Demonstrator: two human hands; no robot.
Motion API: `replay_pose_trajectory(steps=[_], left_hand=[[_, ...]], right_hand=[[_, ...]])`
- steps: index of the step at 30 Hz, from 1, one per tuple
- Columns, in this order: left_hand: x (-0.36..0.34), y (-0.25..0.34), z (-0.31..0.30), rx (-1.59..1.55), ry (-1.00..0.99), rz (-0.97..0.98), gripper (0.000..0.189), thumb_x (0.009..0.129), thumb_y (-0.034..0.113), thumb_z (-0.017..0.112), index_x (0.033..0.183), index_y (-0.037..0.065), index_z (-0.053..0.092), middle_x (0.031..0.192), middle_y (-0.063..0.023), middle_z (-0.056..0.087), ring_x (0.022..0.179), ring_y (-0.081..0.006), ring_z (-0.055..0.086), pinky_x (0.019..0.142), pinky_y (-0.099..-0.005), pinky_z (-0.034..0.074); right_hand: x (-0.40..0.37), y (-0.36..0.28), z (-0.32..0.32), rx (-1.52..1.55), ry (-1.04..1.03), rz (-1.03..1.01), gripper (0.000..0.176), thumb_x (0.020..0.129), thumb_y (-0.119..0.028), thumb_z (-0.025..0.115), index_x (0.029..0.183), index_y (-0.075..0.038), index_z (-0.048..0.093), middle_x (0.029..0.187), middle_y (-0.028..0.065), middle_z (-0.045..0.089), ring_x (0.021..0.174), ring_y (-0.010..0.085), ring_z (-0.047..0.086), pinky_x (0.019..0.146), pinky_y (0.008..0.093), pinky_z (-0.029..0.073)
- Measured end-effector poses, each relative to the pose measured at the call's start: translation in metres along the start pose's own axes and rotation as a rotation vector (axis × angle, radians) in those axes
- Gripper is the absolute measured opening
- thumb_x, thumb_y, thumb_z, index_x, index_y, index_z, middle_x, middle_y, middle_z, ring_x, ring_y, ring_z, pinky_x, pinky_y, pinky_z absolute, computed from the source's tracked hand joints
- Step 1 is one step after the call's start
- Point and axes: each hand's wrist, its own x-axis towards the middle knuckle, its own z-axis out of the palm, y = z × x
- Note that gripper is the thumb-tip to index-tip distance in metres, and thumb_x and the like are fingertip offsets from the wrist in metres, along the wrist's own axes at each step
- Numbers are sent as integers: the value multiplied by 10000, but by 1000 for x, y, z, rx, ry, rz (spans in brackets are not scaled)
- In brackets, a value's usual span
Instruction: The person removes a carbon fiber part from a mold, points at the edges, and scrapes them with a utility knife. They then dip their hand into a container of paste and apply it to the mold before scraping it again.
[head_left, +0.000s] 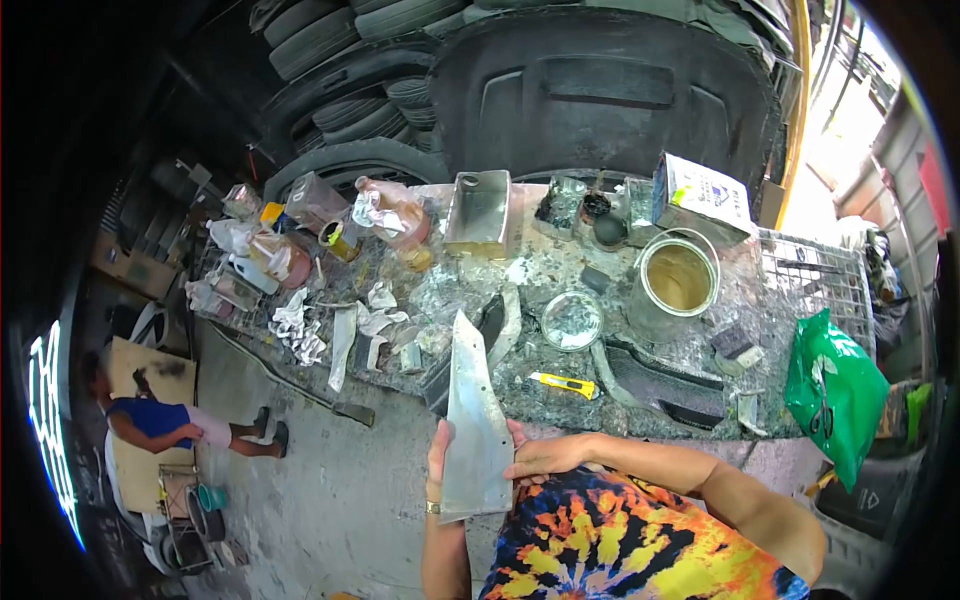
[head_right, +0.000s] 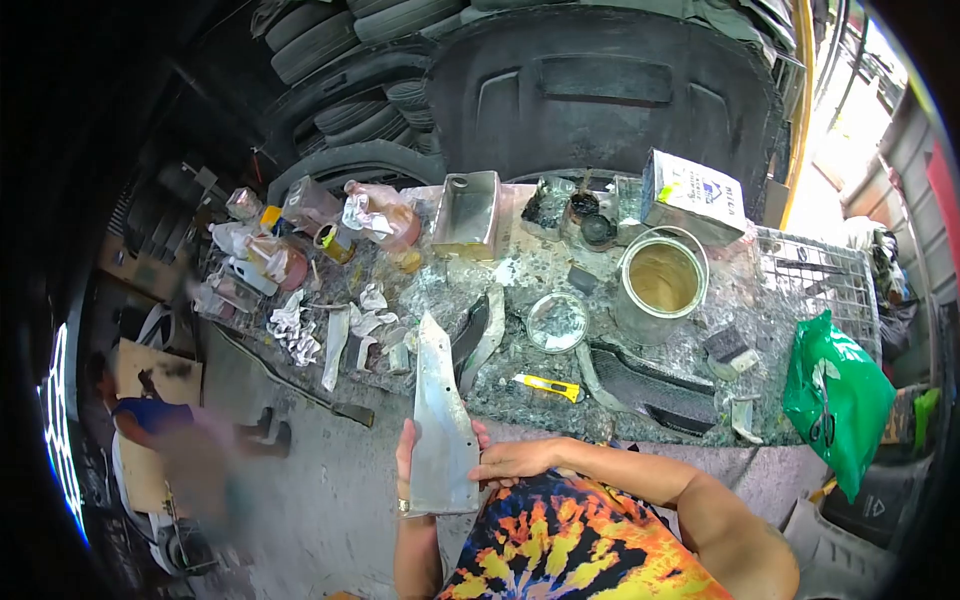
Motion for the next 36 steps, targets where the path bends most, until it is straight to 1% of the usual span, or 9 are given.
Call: replay_pose_trajectory(steps=[3, 6, 9, 12, 14, 20, 25, 29, 36], left_hand=[[1, -5, 2, -4, 17, 27, 886, 891, 708, 431, 1414, -5, 375, 1245, -254, 560, 1140, -346, 577, 944, -464, 501], [-5, -10, -6, -10, 55, 22, 870, 896, 703, 424, 1427, 17, 365, 1239, -266, 558, 1107, -364, 594, 930, -475, 506], [-7, -13, -8, -76, 35, 29, 889, 903, 714, 387, 1447, 12, 343, 1261, -290, 541, 1109, -386, 591, 925, -488, 511], [-5, -15, -18, -116, -5, 42, 907, 909, 725, 347, 1467, 11, 318, 1285, -316, 519, 1120, -412, 584, 920, -506, 515], [-9, -20, -20, -143, -5, 51, 912, 913, 729, 328, 1476, 12, 306, 1295, -328, 509, 1129, -424, 579, 919, -514, 517], [-14, -24, -21, -160, 46, 27, 873, 928, 719, 285, 1499, 59, 290, 1330, -300, 504, 1107, -464, 592, 925, -534, 510], [-22, -30, -15, -169, 66, 121, 995, 884, 788, 278, 1478, -10, 297, 1348, -288, 496, 1074, -458, 611, 923, -529, 505], [-30, -35, -17, -255, 69, 181, 1092, 849, 832, 278, 1452, -78, 301, 1351, -311, 481, 1076, -433, 609, 931, -513, 504], [-37, -37, -15, -330, 53, 230, 1031, 871, 806, 278, 1481, -26, 279, 1371, -346, 441, 1139, -420, 577, 932, -484, 517]], right_hand=[[-33, -19, -22, -341, 50, -159, 411, 1009, -402, 502, 938, -16, 623, 780, 48, 634, 694, 158, 571, 665, 319, 480], [-111, -49, -58, -352, 439, -144, 313, 964, -297, 593, 1151, -53, 656, 1073, 111, 702, 972, 189, 659, 866, 327, 510], [-178, -59, -100, -102, 1056, -47, 258, 961, -251, 601, 1084, -33, 665, 952, 77, 686, 845, 129, 636, 775, 292, 522], [-219, -37, -157, -483, 1429, -50, 207, 942, -172, 569, 982, 8, 663, 862, 101, 689, 755, 177, 648, 695, 321, 519], [-238, -5, -194, -752, 1398, 114, 218, 928, -151, 538, 991, 22, 655, 854, 166, 692, 791, 280, 668, 720, 373, 518], [-225, 82, -289, -1013, 735, 537, 245, 866, -139, 583, 989, 61, 654, 887, 198, 698, 783, 238, 688, 716, 408, 510], [-208, 113, -328, -619, 485, 1339, 231, 737, -346, 712, 821, -131, 719, 843, 102, 702, 612, 192, 604, 528, 330, 447], [-281, 336, -476, -201, 464, 1517, 195, 746, -325, 688, 743, -133, 722, 886, 97, 718, 687, 225, 640, 607, 371, 496], [-221, 203, -393, -694, 454, 1422, 208, 751, -322, 681, 767, -120, 728, 899, 98, 721, 725, 233, 651, 635, 383, 504]])
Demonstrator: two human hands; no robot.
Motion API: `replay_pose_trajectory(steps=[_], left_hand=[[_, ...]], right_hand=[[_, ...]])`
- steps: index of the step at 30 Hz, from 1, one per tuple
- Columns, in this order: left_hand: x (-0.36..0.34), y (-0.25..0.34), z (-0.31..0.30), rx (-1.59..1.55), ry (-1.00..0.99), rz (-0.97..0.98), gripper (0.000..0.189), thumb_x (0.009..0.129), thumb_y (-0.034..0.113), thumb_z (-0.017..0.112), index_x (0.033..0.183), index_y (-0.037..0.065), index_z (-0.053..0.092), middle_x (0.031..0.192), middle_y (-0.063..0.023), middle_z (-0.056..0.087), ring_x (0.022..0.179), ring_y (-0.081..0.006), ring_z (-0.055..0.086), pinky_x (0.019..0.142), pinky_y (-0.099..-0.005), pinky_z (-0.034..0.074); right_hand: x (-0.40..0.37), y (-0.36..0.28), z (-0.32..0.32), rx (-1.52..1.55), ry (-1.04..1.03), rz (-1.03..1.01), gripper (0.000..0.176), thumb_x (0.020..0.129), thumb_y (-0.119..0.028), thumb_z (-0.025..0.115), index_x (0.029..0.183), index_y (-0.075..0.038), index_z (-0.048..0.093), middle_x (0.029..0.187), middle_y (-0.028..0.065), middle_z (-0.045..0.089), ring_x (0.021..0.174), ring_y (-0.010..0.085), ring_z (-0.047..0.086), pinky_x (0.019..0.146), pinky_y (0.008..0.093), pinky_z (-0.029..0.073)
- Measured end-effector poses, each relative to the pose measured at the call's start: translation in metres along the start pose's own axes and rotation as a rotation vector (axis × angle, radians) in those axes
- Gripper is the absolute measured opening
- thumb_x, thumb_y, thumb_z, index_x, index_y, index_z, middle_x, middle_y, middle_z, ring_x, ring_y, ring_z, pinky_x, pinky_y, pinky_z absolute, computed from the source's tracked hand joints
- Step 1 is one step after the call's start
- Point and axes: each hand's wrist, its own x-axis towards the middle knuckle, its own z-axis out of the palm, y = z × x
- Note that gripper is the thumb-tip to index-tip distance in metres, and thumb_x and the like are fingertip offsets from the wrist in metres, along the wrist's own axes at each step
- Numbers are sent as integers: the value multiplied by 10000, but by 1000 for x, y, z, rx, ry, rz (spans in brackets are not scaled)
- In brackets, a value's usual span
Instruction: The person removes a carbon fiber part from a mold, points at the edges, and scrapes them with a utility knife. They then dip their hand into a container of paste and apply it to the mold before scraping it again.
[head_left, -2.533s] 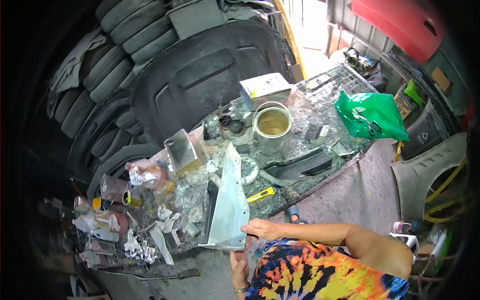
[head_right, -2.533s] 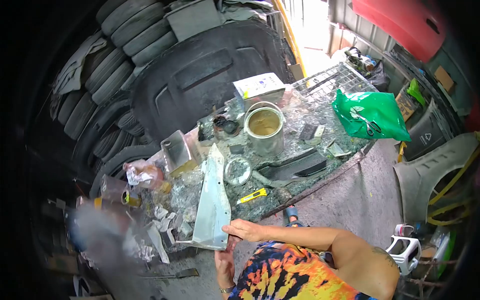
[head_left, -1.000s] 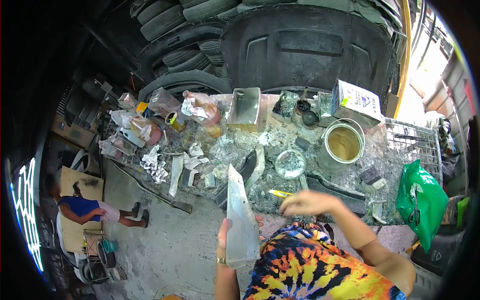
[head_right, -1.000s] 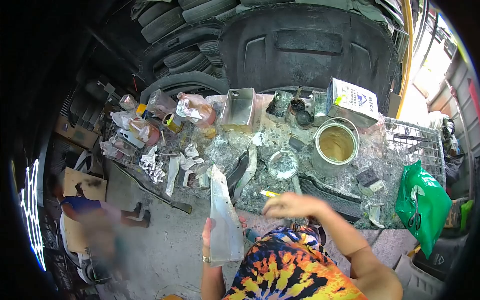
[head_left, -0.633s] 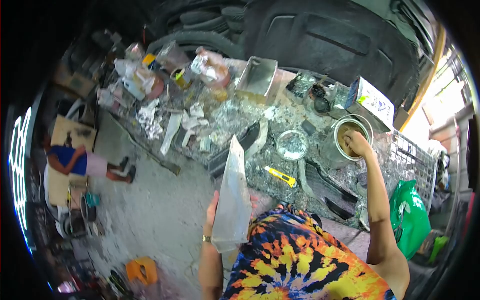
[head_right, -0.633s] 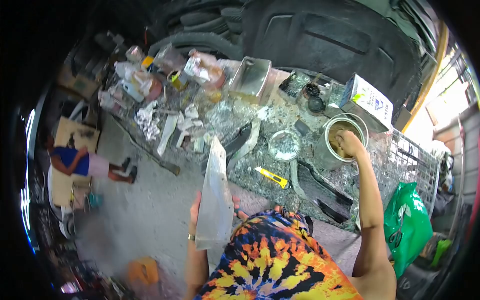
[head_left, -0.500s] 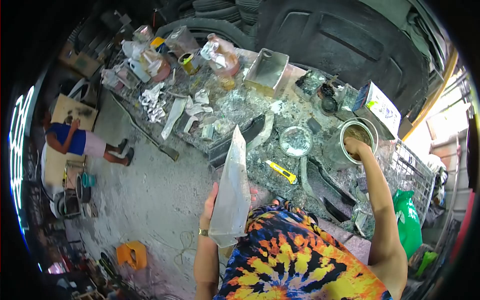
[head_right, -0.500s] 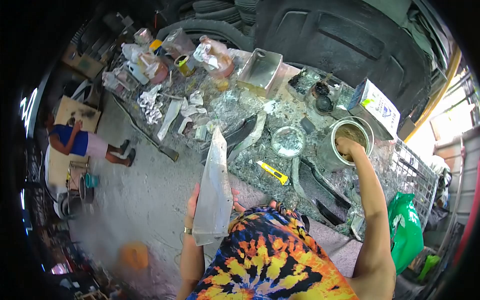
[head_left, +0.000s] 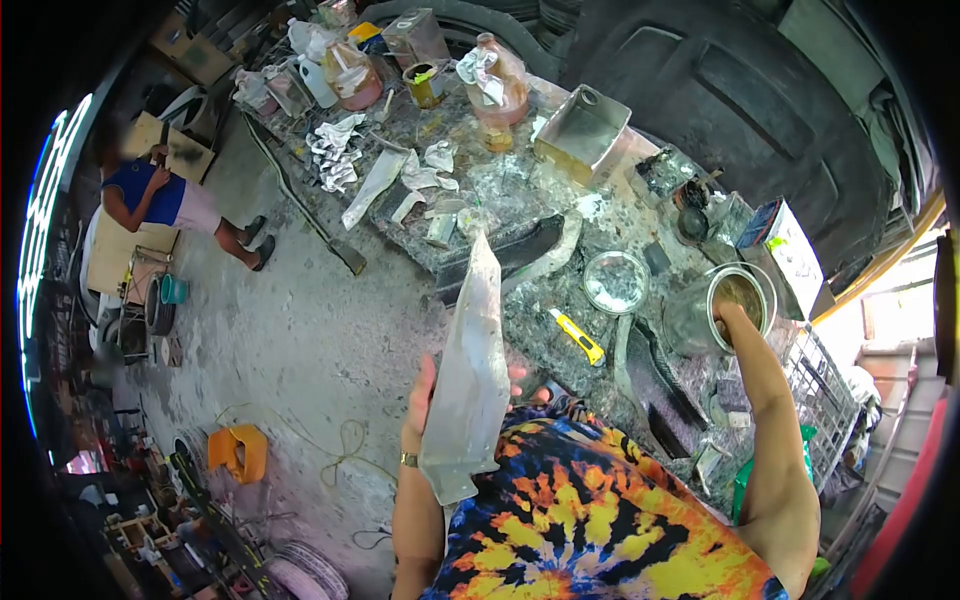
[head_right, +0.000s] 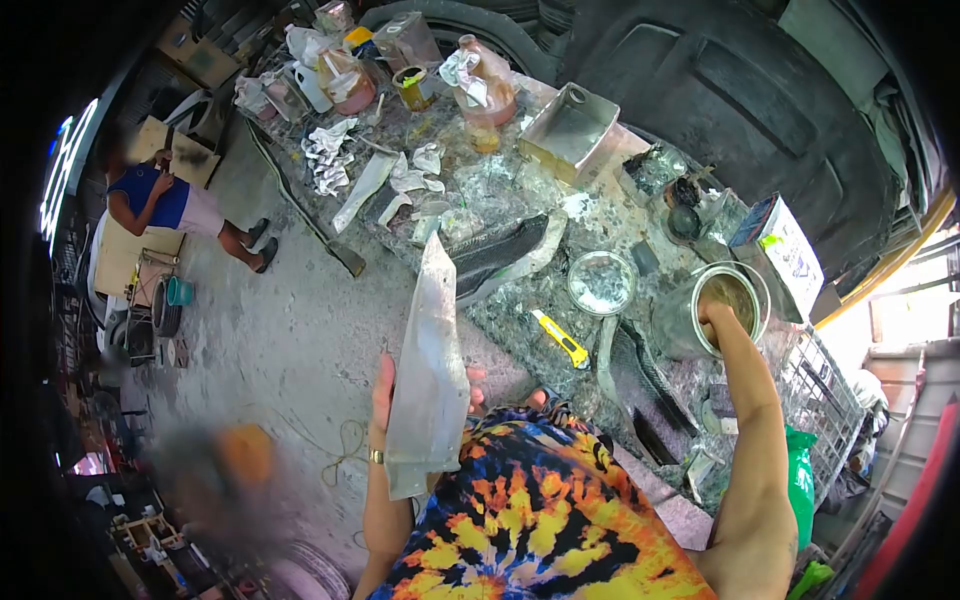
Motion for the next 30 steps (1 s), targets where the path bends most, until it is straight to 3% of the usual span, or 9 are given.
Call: replay_pose_trajectory(steps=[2, 20, 30], left_hand=[[-2, 2, -2, 7, -128, 14, 891, 940, 697, 326, 1521, 31, 214, 1426, -344, 387, 1227, -393, 532, 995, -468, 491], [0, 3, -4, 47, -93, 15, 835, 955, 663, 336, 1506, 41, 256, 1395, -346, 416, 1219, -391, 534, 968, -466, 509], [-4, 3, -1, 11, -71, 20, 816, 967, 652, 313, 1505, 41, 262, 1390, -349, 425, 1211, -389, 543, 974, -471, 503]], right_hand=[[-8, -7, -5, -19, 27, -5, 212, 752, -320, 679, 774, -116, 730, 903, 99, 722, 736, 235, 655, 643, 387, 507], [-36, -9, -6, -65, 117, -46, 254, 764, -311, 662, 837, -82, 744, 937, 102, 729, 835, 257, 683, 715, 418, 528], [-22, -6, -9, -73, 111, -39, 301, 776, -297, 660, 945, -59, 735, 975, 136, 726, 901, 285, 687, 770, 431, 530]])
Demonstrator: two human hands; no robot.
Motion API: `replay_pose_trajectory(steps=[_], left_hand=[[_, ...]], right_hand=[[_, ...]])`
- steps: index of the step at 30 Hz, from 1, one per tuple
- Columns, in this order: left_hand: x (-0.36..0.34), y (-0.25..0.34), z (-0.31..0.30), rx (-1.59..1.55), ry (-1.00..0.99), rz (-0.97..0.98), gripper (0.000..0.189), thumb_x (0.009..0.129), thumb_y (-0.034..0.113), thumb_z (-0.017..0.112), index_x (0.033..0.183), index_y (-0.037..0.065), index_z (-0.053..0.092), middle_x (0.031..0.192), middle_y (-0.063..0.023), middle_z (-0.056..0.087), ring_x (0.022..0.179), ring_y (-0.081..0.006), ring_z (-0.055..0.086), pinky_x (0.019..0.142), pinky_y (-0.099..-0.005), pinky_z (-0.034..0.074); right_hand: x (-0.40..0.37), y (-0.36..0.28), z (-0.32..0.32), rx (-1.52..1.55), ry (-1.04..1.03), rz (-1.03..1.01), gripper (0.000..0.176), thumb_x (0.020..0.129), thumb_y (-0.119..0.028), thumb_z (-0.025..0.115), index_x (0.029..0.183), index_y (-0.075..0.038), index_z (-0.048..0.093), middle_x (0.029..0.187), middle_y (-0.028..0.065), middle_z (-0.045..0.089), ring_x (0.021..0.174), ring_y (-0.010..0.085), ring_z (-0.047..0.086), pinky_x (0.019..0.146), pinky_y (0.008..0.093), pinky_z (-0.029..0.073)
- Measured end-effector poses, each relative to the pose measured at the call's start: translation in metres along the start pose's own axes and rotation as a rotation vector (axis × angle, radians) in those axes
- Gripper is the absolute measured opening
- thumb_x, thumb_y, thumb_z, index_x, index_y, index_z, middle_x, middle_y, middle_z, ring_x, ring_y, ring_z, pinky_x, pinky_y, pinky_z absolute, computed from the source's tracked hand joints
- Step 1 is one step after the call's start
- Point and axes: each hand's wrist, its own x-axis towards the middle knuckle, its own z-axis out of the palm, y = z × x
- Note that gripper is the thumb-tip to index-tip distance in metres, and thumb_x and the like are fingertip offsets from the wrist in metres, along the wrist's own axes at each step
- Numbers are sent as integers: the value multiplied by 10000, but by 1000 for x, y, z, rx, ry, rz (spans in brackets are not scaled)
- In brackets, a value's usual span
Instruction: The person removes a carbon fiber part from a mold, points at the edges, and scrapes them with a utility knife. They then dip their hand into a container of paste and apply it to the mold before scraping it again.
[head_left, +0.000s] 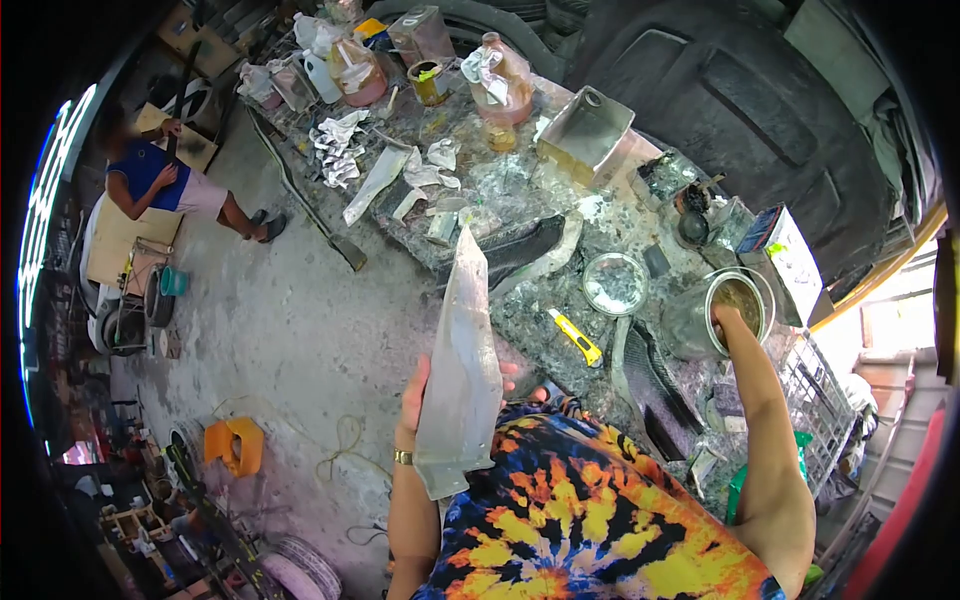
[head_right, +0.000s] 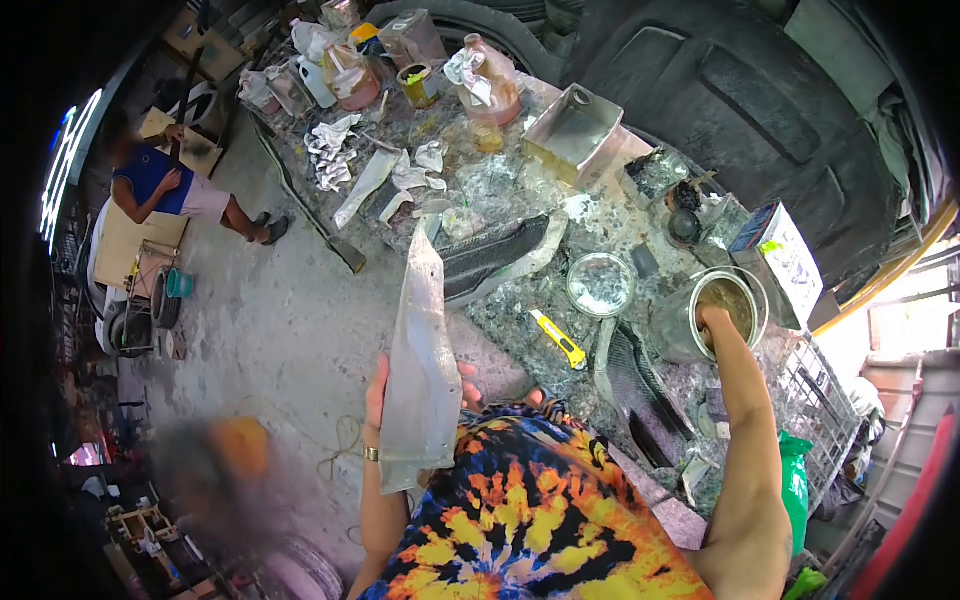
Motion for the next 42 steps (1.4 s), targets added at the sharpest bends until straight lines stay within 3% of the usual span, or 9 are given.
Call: replay_pose_trajectory(steps=[4, 8, 12, 14, 20, 29, 31, 37, 42], left_hand=[[4, 6, 1, 37, -48, -18, 813, 970, 649, 304, 1503, 36, 264, 1388, -342, 432, 1206, -389, 547, 965, -470, 507], [7, 19, 8, 104, -47, -93, 818, 971, 649, 299, 1500, 25, 265, 1386, -335, 438, 1191, -395, 556, 951, -469, 516], [11, 27, 20, 161, 95, -194, 925, 932, 725, 221, 1437, -39, 350, 1293, -326, 513, 1018, -408, 630, 865, -479, 536], [14, 33, 24, 145, 83, -246, 881, 951, 692, 233, 1444, -31, 332, 1285, -327, 513, 1035, -406, 628, 854, -498, 549], [18, 63, 19, 178, 8, -427, 781, 985, 624, 269, 1466, 10, 308, 1300, -318, 504, 1124, -414, 593, 844, -519, 569], [13, 97, 11, 253, -57, -562, 734, 997, 600, 282, 1452, 28, 349, 1273, -293, 542, 1124, -398, 603, 834, -506, 572], [13, 100, 5, 233, -51, -577, 728, 997, 597, 285, 1446, 29, 361, 1261, -293, 551, 1116, -399, 608, 834, -503, 572], [13, 107, -1, 186, -33, -616, 720, 995, 594, 310, 1435, 29, 392, 1240, -302, 565, 1082, -403, 626, 837, -505, 572], [14, 108, 6, 114, 58, -648, 706, 998, 584, 312, 1428, 30, 398, 1236, -314, 563, 1048, -402, 641, 800, -483, 588]], right_hand=[[-24, 2, -17, 41, 20, -20, 319, 780, -293, 659, 977, -52, 732, 986, 146, 724, 921, 294, 688, 787, 435, 531], [-181, -2, -57, 204, 545, -450, 304, 849, -171, 583, 1073, 7, 684, 1078, 252, 664, 1009, 371, 655, 892, 430, 499], [-326, -28, -50, 847, 887, -657, 282, 894, -136, 566, 1117, -12, 687, 952, 72, 718, 807, 206, 656, 761, 335, 514], [-372, -63, -32, 1153, 739, -852, 298, 908, -138, 618, 1184, -49, 684, 850, -4, 658, 756, 90, 578, 682, 261, 478], [-414, -222, 23, 1447, 26, -1343, 385, 924, -148, 652, 1264, 28, 614, 837, -17, 572, 754, 76, 515, 681, 244, 443], [-424, -313, 13, 876, 686, -1506, 376, 915, -110, 605, 1290, -116, 617, 930, 57, 641, 805, 192, 632, 725, 334, 511], [-443, -309, 7, 278, 1047, -1264, 460, 874, -124, 598, 1331, -147, 555, 847, 74, 564, 776, 238, 629, 668, 370, 519], [-439, -312, 6, 12, 1270, -1037, 542, 857, -183, 554, 1393, -195, 475, 842, 31, 516, 740, 171, 600, 622, 333, 504], [-445, -313, 16, -170, 1243, -1195, 585, 821, -172, 558, 1398, -156, 469, 845, 24, 514, 735, 183, 586, 640, 325, 505]])
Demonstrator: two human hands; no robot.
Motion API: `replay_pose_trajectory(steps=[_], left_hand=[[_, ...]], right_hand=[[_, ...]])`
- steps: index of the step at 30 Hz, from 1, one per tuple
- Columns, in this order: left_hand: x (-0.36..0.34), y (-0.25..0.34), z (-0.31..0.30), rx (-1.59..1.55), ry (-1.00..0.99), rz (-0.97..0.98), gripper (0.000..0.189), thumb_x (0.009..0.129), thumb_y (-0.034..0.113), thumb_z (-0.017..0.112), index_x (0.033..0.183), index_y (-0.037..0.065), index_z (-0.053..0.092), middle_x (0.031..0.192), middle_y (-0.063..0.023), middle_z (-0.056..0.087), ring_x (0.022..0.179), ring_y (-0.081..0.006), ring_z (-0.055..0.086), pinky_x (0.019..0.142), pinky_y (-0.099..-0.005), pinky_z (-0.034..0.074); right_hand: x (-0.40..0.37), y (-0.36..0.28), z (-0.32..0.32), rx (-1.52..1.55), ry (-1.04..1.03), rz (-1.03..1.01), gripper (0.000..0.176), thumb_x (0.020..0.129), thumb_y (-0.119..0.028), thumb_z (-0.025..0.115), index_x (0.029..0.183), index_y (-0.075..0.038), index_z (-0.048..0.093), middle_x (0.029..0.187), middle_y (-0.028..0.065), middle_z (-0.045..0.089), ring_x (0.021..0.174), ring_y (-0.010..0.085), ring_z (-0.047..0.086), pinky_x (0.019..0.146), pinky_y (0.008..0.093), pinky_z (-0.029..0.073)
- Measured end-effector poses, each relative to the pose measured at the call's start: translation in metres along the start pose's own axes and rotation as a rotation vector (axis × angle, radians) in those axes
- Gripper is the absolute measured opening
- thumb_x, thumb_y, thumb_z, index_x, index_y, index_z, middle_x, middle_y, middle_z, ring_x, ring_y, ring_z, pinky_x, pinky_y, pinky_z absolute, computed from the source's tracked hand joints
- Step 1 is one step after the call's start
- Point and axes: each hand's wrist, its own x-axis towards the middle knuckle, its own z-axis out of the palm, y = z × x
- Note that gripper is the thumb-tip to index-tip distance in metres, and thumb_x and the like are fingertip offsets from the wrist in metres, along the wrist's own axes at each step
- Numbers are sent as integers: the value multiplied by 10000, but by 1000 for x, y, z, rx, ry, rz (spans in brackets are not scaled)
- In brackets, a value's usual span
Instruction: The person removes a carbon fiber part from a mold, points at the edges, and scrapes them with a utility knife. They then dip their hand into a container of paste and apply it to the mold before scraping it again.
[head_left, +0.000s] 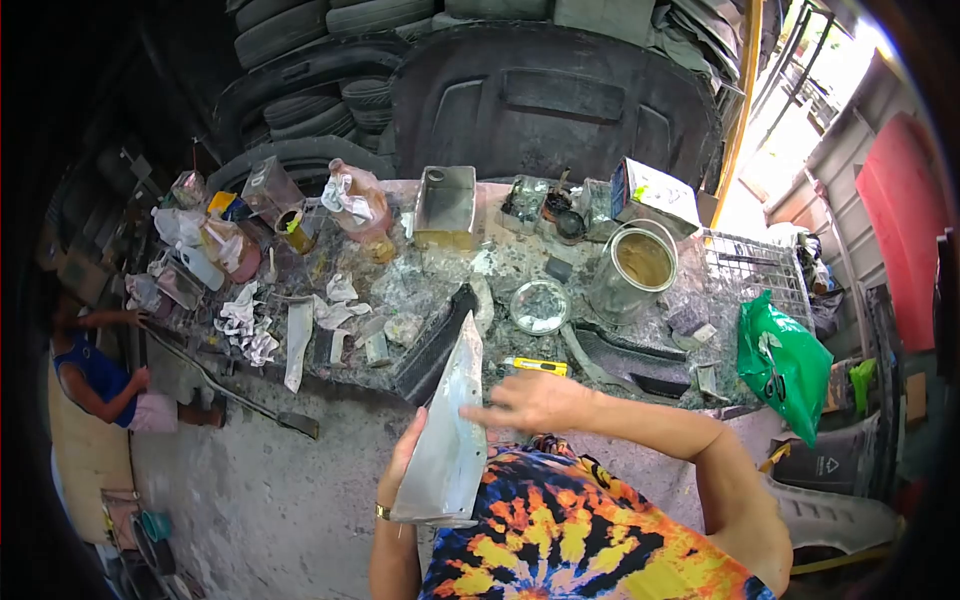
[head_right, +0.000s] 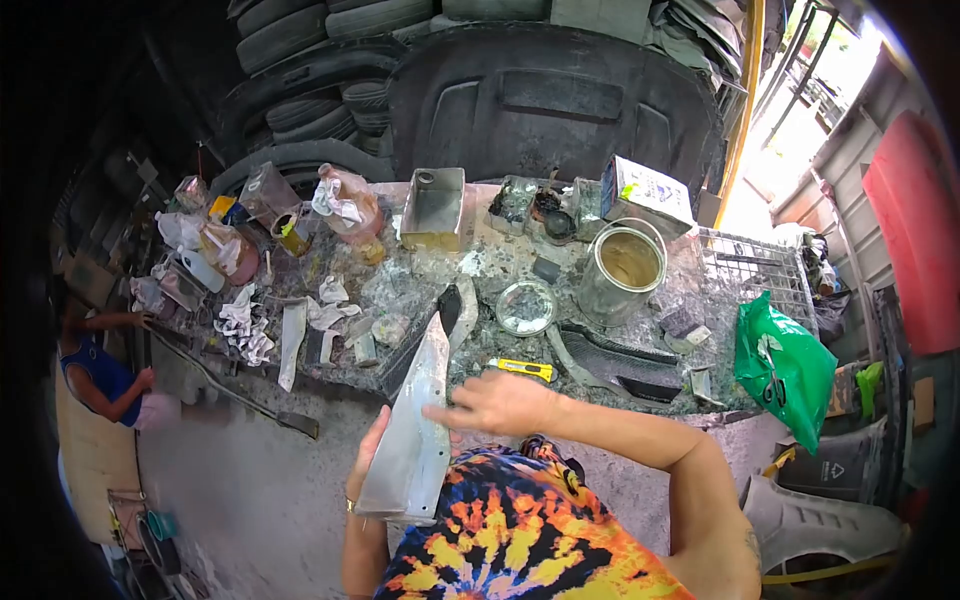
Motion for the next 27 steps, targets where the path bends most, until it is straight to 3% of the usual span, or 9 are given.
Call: replay_pose_trajectory(steps=[2, 3, 5, 7, 9, 11, 16, 21, 27], left_hand=[[1, -2, 4, 91, -41, 62, 707, 1004, 577, 299, 1421, 15, 398, 1233, -317, 562, 1032, -396, 648, 773, -460, 598], [3, -3, 2, 94, -44, 60, 707, 1004, 577, 299, 1421, 15, 398, 1233, -317, 562, 1032, -396, 648, 773, -460, 598], [4, -1, -3, 72, -138, 40, 733, 1010, 576, 275, 1454, -3, 344, 1309, -297, 528, 1165, -384, 586, 919, -468, 542], [5, 1, -1, 113, -140, 37, 730, 1014, 571, 263, 1452, -8, 346, 1321, -293, 522, 1171, -377, 584, 937, -456, 531], [7, 1, 3, 146, -137, 32, 728, 1019, 566, 250, 1450, -12, 348, 1333, -289, 516, 1177, -369, 582, 955, -444, 520], [9, 1, 8, 167, 23, 8, 760, 993, 607, 269, 1413, -14, 393, 1230, -308, 568, 1012, -371, 661, 770, -470, 595], [6, 1, 5, 160, 23, 2, 768, 989, 616, 274, 1416, -12, 389, 1223, -294, 576, 1001, -359, 663, 764, -474, 593], [2, -2, 6, 187, -34, 72, 750, 992, 607, 282, 1423, 2, 385, 1215, -294, 578, 991, -364, 660, 758, -467, 594], [2, -6, 5, 72, -14, 76, 705, 1001, 581, 299, 1439, 33, 367, 1220, -303, 571, 1029, -367, 652, 775, -454, 598]], right_hand=[[3, 15, -4, 14, 79, 153, 575, 818, -184, 563, 1386, -148, 477, 845, 19, 516, 746, 175, 590, 647, 318, 505], [5, 16, -9, 3, 90, 156, 466, 810, -203, 570, 1270, -130, 533, 863, 20, 520, 762, 168, 594, 657, 311, 505], [8, 14, -14, -27, 89, 146, 392, 810, -204, 570, 1192, -124, 544, 874, 23, 522, 777, 168, 596, 659, 309, 504], [14, 11, -20, -115, 92, 120, 209, 809, -202, 570, 998, -117, 543, 905, 31, 524, 802, 172, 592, 653, 307, 499], [23, 11, -21, -161, 86, 134, 227, 808, -209, 570, 1018, -124, 546, 900, 20, 506, 793, 161, 575, 649, 296, 480], [24, 7, -21, -205, 81, 149, 246, 807, -216, 569, 1037, -132, 549, 894, 9, 489, 784, 149, 558, 645, 286, 461], [7, -8, -14, -116, 92, 36, 203, 801, -224, 574, 981, -133, 557, 903, 17, 499, 777, 149, 555, 620, 288, 437], [-1, 7, -14, 174, 245, 246, 581, 765, -191, 676, 1320, -105, 529, 868, 63, 482, 771, 237, 553, 684, 370, 482], [-2, -9, 2, 204, 163, 106, 630, 781, -207, 665, 1386, -168, 494, 846, 54, 459, 766, 218, 543, 673, 358, 468]])
